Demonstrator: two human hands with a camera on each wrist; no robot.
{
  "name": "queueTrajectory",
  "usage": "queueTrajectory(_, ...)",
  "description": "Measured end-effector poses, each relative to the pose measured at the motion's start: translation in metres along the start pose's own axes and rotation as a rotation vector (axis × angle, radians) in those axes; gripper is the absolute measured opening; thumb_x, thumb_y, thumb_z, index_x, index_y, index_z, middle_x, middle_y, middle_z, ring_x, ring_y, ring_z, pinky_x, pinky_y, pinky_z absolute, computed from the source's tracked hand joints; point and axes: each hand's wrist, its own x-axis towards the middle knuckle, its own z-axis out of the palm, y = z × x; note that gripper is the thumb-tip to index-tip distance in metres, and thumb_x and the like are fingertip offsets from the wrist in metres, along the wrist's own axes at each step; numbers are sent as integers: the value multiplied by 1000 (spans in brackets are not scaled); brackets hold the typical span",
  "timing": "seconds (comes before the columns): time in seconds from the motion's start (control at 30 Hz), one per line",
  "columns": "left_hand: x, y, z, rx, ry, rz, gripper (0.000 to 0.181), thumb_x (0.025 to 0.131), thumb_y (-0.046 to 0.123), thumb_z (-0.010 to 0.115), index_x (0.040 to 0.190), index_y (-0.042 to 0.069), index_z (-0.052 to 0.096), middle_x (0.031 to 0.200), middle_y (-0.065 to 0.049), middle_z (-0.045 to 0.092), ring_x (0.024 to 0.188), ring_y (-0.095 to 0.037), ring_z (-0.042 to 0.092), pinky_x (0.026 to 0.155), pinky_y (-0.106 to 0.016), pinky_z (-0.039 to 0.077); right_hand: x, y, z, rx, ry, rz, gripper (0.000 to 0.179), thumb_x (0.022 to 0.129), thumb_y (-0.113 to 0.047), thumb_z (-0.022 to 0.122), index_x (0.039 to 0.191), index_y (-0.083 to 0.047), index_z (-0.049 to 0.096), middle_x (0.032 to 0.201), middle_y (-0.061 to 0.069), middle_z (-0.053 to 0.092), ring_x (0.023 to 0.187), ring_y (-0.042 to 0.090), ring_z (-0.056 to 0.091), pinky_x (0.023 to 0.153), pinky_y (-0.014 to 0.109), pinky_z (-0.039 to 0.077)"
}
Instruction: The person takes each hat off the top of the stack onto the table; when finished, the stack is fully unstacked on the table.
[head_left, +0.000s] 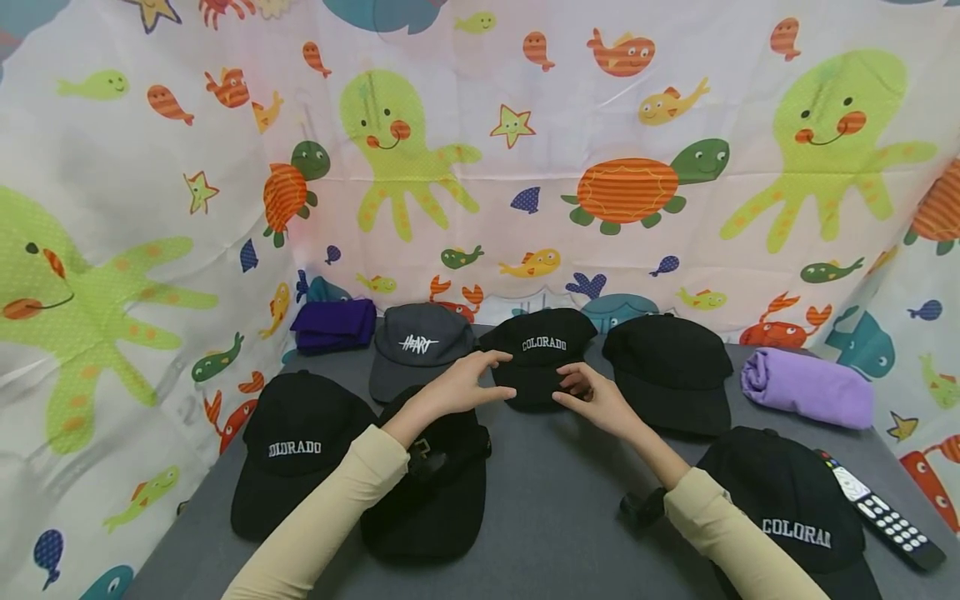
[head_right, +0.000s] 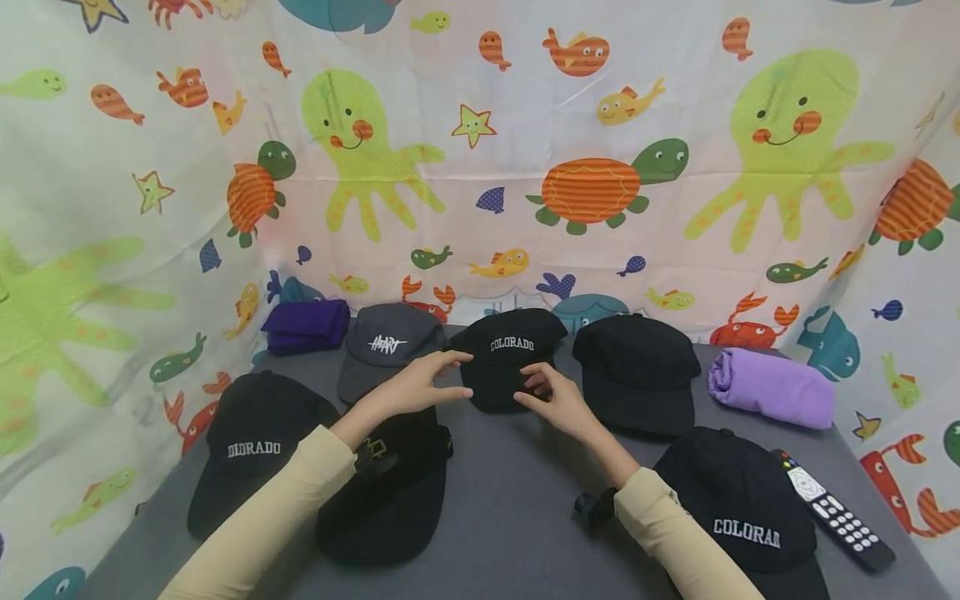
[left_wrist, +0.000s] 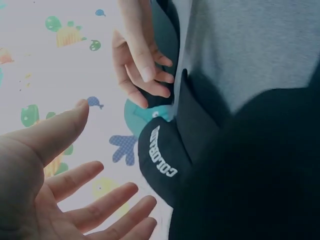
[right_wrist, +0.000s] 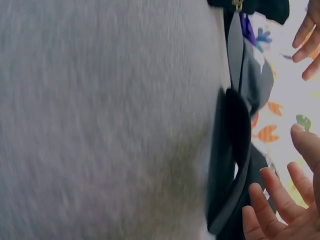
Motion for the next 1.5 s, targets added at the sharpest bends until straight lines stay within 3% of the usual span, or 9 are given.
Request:
queueTrajectory(0.13, 22, 5, 3, -3, -18, -28, 63, 88, 39, 61, 141, 12, 39, 133, -16, 46, 112, -30, 52, 90, -41, 46, 4, 10, -8, -22, 0, 51, 48, 88, -31, 64, 126, -6, 50, 111, 17, 58, 93, 29, 58, 79, 43, 48)
queueTrajectory(0.4, 60, 2, 17, -21, -45, -115, 70, 88, 39, 61, 143, 7, 32, 140, -20, 39, 128, -32, 41, 101, -45, 38, 12, 25, -16, -43, -16, 132, 56, 88, -31, 65, 131, -2, 43, 120, 27, 52, 105, 40, 54, 85, 51, 47)
queueTrajectory(0.5, 72, 1, 21, -6, -68, -174, 73, 87, 39, 62, 143, 5, 31, 143, -19, 36, 129, -32, 39, 99, -44, 40, 17, 29, -17, -49, -16, 153, 59, 88, -30, 64, 133, -1, 41, 123, 29, 49, 109, 42, 52, 88, 53, 44)
queueTrajectory(0.67, 87, -3, 28, -89, -47, -301, 74, 85, 38, 64, 143, 6, 31, 144, -19, 34, 126, -34, 41, 92, -47, 44, 26, 37, -16, -30, -22, 216, 63, 88, -31, 64, 137, -3, 36, 129, 30, 44, 116, 44, 47, 94, 55, 40)
queueTrajectory(0.87, 108, -14, 39, -79, -8, -482, 78, 82, 35, 69, 144, 7, 29, 146, -19, 29, 134, -35, 30, 104, -49, 33, 36, 43, -13, 21, -27, 290, 68, 90, -34, 60, 143, -10, 26, 137, 28, 37, 125, 43, 38, 99, 56, 35)
queueTrajectory(1.0, 135, -47, 59, -45, 1, -559, 88, 78, 42, 72, 146, 9, 25, 148, -19, 27, 135, -37, 26, 103, -52, 32, 42, 47, -10, 85, -6, 290, 72, 91, -33, 60, 147, -13, 20, 140, 29, 32, 128, 44, 33, 101, 56, 33)
queueTrajectory(1.23, 197, -137, 109, -34, 103, -608, 103, 66, 55, 76, 145, 15, 24, 144, -24, 25, 126, -46, 34, 95, -56, 37, 49, 49, -9, 145, 2, 280, 76, 90, -32, 61, 149, -16, 15, 145, 29, 25, 131, 45, 30, 103, 55, 32)
queueTrajectory(1.4, 203, -150, 114, -27, 152, -637, 109, 60, 58, 80, 142, 10, 27, 138, -23, 32, 123, -50, 32, 92, -57, 37, 51, 48, -9, 219, 1, 296, 76, 92, -31, 59, 150, -17, 13, 145, 30, 21, 129, 46, 32, 99, 58, 34)
queueTrajectory(1.5, 175, -115, 93, -127, 152, -646, 110, 61, 50, 82, 146, 13, 22, 143, -24, 28, 127, -51, 26, 97, -59, 33, 52, 47, -10, 279, 5, 290, 75, 92, -24, 58, 150, -14, 11, 146, 31, 19, 129, 47, 29, 99, 59, 33)
